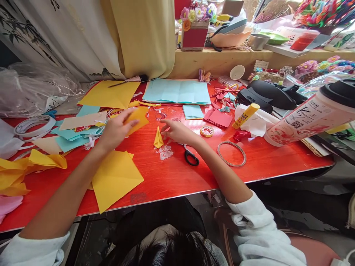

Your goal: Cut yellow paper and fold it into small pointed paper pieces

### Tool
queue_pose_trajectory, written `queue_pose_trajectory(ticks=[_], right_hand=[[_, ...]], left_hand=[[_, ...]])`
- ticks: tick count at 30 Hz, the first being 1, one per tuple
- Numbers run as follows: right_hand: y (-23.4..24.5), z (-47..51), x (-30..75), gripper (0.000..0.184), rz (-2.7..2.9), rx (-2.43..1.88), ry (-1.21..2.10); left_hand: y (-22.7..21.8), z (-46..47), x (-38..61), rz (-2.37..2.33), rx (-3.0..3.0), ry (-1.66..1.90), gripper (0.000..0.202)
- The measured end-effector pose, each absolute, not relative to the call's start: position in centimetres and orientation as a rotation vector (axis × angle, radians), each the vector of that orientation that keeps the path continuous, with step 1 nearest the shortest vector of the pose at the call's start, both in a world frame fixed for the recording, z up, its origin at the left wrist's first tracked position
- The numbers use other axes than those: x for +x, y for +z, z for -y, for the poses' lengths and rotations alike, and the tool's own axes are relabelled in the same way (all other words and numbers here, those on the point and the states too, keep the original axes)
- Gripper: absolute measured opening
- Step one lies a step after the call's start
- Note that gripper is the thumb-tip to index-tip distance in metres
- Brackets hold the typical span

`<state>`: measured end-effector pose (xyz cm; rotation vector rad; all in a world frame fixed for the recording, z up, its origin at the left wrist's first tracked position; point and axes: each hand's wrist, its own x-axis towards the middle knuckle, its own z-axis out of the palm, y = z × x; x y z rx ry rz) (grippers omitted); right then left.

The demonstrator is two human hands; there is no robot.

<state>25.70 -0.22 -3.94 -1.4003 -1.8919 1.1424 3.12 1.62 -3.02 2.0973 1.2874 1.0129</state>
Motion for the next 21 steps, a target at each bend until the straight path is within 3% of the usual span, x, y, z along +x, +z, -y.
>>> queue_pose_trajectory(ticks=[3,7,11,15,21], right_hand=[[-3.4,0.4,25.4,0.042,1.702,-1.292,1.171],[-2.2,1.1,24.9,0.048,1.63,-1.133,1.206],[-1.8,1.7,24.1,0.036,1.639,-1.054,1.351],[-1.9,1.6,24.2,0.02,1.538,-1.107,1.235],[-1.3,1.6,24.7,0.02,1.516,-1.144,1.24]], left_hand=[[-1.9,-1.7,2.9,-0.917,1.568,1.297,0.033],[-1.3,-0.8,3.7,-0.718,1.266,1.184,0.03],[-1.9,0.2,5.1,-0.756,1.292,1.026,0.042],[-2.0,0.3,5.3,-0.803,1.376,1.024,0.053],[-2.2,-0.1,5.0,-0.811,1.462,1.195,0.041]])
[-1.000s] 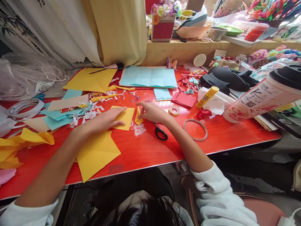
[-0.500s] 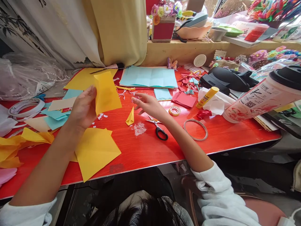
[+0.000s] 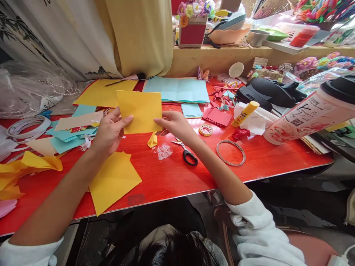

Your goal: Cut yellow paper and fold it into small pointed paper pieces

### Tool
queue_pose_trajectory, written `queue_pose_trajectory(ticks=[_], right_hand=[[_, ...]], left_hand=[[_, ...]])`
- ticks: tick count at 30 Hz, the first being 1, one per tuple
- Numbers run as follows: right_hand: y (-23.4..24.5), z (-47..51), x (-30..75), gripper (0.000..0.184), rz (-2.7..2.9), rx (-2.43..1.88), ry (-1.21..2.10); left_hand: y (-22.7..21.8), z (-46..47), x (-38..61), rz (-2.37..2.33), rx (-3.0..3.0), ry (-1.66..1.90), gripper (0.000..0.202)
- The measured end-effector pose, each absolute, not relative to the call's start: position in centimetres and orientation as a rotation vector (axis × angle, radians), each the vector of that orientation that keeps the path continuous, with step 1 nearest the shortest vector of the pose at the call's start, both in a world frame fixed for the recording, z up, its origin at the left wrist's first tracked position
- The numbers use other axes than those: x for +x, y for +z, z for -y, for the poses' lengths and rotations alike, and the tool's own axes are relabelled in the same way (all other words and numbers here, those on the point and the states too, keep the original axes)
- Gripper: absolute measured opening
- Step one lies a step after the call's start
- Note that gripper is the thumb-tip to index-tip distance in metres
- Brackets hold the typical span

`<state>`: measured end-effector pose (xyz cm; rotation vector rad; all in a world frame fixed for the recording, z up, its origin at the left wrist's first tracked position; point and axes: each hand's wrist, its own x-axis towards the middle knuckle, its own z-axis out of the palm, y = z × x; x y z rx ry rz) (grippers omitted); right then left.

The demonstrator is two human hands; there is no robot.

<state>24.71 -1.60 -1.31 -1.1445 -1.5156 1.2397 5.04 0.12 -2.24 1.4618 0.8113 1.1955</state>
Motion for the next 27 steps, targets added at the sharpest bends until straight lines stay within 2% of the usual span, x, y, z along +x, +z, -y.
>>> queue_pose_trajectory(ticks=[6,20,24,27], right_hand=[[-1.75,1.5,24.5,0.02,1.437,-1.128,1.28],[-1.72,1.53,24.65,0.021,1.42,-1.121,1.26],[-1.9,1.44,24.75,0.022,1.393,-1.052,1.251],[-2.03,1.29,24.87,0.019,1.368,-1.032,1.271]], left_hand=[[-2.89,-0.51,5.04,-0.887,1.427,1.113,0.036],[-2.8,-0.62,4.79,-0.904,1.345,1.169,0.028],[-2.76,-0.5,4.91,-0.856,1.345,1.074,0.035],[-3.1,-0.82,4.83,-0.928,1.3,1.155,0.043]])
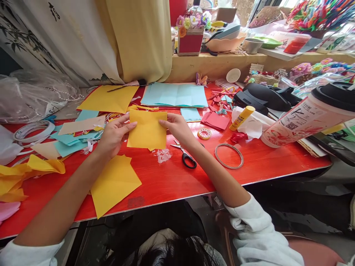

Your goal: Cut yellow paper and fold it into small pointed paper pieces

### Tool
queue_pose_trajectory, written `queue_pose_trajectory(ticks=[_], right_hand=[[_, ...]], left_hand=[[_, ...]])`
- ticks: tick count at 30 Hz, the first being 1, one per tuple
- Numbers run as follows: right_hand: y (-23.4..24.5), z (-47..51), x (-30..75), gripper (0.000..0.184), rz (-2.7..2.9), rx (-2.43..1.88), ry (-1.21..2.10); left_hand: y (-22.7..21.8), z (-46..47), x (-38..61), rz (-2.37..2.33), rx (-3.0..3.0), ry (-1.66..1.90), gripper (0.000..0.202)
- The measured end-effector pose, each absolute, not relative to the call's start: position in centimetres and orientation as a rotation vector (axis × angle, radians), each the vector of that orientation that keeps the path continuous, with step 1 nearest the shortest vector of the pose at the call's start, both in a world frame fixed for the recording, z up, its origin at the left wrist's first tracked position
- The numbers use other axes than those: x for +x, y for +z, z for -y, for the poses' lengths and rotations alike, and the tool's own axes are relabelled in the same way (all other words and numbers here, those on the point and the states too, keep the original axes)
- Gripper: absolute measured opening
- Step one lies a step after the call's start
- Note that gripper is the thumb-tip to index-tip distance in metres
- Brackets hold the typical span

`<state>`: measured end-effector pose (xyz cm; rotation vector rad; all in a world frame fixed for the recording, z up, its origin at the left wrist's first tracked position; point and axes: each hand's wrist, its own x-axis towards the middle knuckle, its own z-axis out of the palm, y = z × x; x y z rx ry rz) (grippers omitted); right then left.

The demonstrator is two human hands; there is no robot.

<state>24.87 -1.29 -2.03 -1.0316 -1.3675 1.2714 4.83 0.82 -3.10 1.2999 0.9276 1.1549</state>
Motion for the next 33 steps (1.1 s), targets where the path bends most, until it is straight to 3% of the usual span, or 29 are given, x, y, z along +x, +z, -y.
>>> queue_pose_trajectory(ticks=[8,15,19,22,28,33], right_hand=[[-2.1,1.4,24.4,0.024,1.376,-1.025,1.409],[-2.4,1.2,24.5,0.025,1.503,-1.162,1.139],[-1.5,1.5,24.6,0.037,1.342,-0.912,1.401],[-1.4,1.7,24.3,0.035,1.35,-0.737,1.586],[-2.3,1.5,23.4,0.031,1.26,-0.688,1.581],[-3.0,1.2,23.6,0.035,1.275,-0.837,1.352]], left_hand=[[-3.4,-1.0,4.8,-1.064,1.405,1.408,0.038],[-2.4,-0.1,4.8,-0.963,1.458,1.014,0.036],[-3.2,-0.7,5.0,-0.882,1.242,1.26,0.036],[-3.5,-0.8,5.2,-0.834,1.316,1.363,0.034],[-3.5,-0.2,4.8,-0.873,1.975,1.093,0.041],[-2.8,0.5,4.8,-0.887,2.229,0.778,0.056]])
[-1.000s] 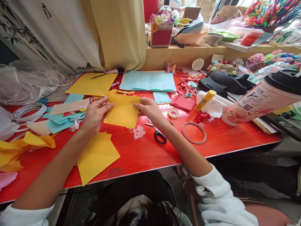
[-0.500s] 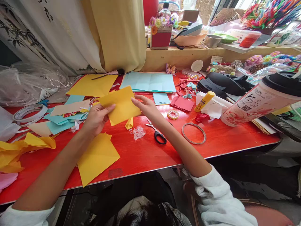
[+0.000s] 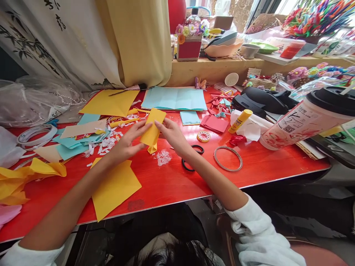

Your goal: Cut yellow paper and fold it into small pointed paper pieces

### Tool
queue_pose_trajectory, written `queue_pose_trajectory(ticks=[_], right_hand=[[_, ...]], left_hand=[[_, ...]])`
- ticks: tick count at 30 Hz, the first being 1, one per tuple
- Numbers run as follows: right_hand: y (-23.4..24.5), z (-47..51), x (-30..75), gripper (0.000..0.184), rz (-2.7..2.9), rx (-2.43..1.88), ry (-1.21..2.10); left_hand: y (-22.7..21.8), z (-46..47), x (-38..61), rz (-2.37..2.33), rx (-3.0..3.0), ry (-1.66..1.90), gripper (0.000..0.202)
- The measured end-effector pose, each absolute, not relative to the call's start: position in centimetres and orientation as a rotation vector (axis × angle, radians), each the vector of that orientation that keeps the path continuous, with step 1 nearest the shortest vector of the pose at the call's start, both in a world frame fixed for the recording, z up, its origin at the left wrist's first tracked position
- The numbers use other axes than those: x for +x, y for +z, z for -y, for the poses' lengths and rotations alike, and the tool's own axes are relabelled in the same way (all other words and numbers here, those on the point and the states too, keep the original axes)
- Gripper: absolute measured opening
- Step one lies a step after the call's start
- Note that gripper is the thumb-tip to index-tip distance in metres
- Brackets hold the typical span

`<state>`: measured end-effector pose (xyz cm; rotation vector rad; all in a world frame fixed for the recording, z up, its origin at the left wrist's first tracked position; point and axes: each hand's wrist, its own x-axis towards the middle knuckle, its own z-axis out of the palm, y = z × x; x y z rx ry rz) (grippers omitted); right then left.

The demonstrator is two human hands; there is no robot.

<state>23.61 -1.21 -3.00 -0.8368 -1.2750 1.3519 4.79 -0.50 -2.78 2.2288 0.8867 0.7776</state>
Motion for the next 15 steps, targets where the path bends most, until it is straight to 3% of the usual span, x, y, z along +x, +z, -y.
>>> queue_pose_trajectory(ticks=[3,6,11,15], right_hand=[[-3.2,1.1,24.0,0.03,1.373,-1.013,1.163],[-3.0,1.2,24.1,0.027,1.514,-1.085,1.073],[-2.6,1.8,23.6,0.031,1.715,-1.14,0.991],[-2.8,1.9,23.3,0.033,1.691,-1.122,0.943]], left_hand=[[-2.4,0.6,4.9,-0.847,2.036,0.712,0.058],[-2.6,0.0,5.0,-0.874,1.674,0.96,0.055],[-3.1,-0.6,5.0,-0.906,1.482,1.095,0.025],[-2.9,-0.2,5.2,-0.902,1.466,1.125,0.021]])
